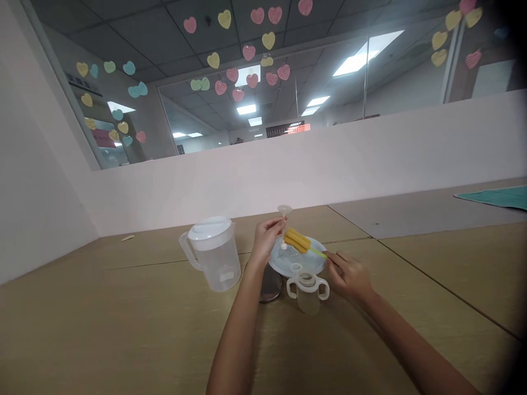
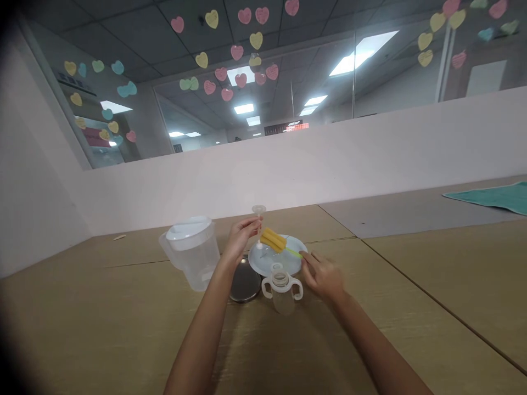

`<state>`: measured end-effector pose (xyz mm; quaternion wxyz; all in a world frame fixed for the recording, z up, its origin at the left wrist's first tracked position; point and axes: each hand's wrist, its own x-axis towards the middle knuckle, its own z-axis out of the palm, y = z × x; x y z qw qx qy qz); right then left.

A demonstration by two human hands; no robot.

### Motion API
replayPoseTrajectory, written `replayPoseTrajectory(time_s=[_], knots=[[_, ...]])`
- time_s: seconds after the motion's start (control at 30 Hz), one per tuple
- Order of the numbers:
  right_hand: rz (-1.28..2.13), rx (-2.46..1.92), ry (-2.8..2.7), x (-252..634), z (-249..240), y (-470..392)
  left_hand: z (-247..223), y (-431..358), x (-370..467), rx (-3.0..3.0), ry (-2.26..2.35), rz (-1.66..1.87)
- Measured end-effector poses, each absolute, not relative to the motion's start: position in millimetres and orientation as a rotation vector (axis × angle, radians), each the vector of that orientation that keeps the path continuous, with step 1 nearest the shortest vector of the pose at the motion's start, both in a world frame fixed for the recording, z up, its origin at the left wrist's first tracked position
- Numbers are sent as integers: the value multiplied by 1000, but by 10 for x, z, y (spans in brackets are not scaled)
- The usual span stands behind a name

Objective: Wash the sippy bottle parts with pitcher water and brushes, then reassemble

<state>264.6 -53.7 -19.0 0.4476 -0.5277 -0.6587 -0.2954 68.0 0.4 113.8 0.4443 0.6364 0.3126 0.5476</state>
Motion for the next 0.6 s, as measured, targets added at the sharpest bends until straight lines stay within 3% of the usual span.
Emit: replayPoseTrajectory(time_s=[0.13,0.3,0.5,0.6], knots=[[-769,-1410,-1493,2660,-213,-504,1123,125,515,1969,1118,1269],[-673,-1518,-1391,2652,-217,-485,1085,246,235,2356,1700,753],[-613,-1589,-1396,2645,-198,-493,814,437,77,2157,1798,569],[-614,-1631,-1390,2636,-188,-496,699,508,30,2055,1722,670]])
